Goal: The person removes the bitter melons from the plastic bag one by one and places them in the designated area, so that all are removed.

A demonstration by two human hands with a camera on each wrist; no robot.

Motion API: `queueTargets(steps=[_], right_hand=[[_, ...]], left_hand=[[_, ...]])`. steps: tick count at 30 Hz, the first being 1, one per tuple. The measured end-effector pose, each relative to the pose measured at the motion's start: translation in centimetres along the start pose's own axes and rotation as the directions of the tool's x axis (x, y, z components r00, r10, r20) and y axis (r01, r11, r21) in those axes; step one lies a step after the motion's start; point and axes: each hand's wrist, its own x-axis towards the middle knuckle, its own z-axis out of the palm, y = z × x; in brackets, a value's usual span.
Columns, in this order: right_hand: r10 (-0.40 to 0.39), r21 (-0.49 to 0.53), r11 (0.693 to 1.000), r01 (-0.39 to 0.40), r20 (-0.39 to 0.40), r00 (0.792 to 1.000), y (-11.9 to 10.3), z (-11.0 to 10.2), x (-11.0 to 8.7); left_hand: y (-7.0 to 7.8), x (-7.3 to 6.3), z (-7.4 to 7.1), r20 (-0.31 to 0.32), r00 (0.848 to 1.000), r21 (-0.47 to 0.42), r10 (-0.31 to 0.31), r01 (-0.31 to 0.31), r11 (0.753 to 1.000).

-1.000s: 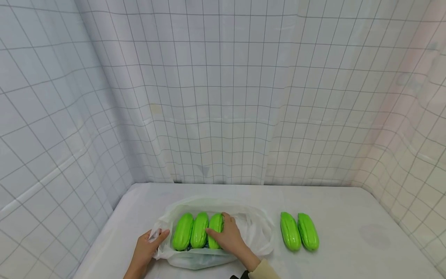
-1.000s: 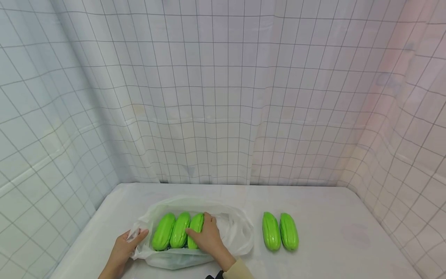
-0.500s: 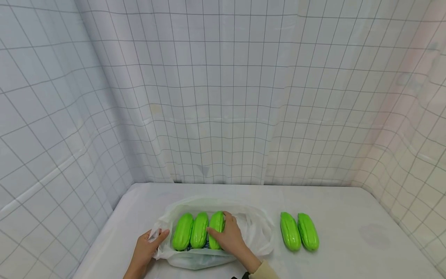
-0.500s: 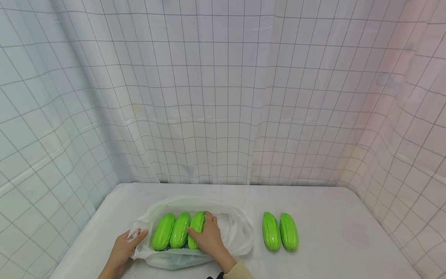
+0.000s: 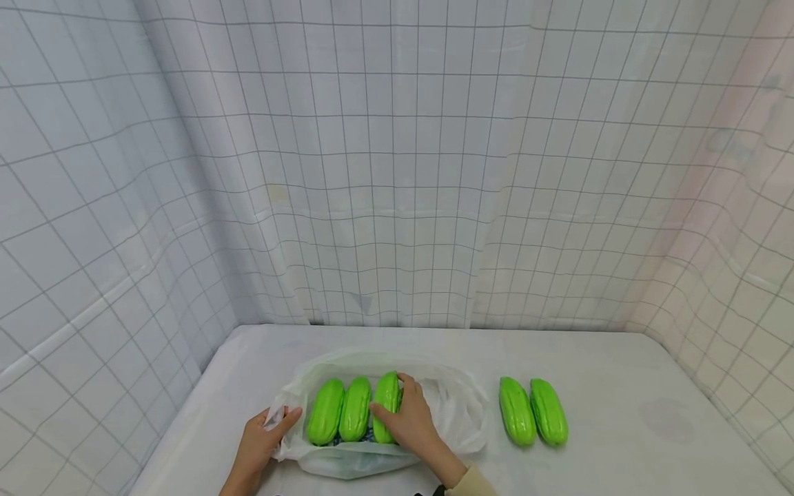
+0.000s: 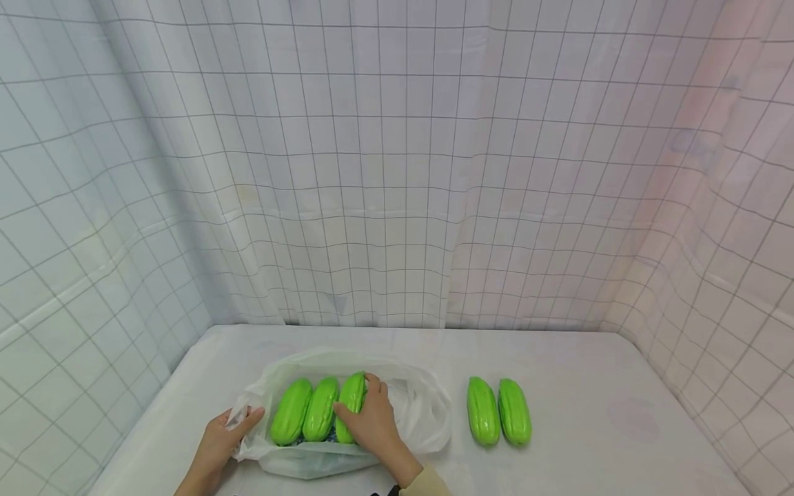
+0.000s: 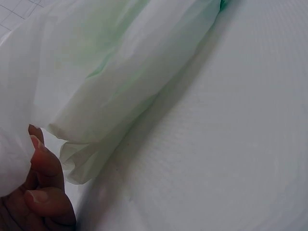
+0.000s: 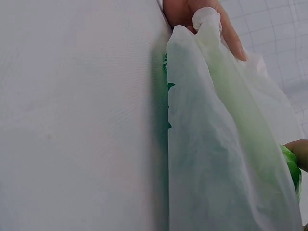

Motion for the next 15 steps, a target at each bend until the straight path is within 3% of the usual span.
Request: queueTargets(steps=[15], right_hand=[[-0.017, 0.009, 1.0, 0.017, 0.0, 1.0, -0.74, -0.55, -0.07]], left_hand=[[0.07, -0.09, -0.01, -0.002, 1.0, 0.002, -0.001, 0.001, 1.0]])
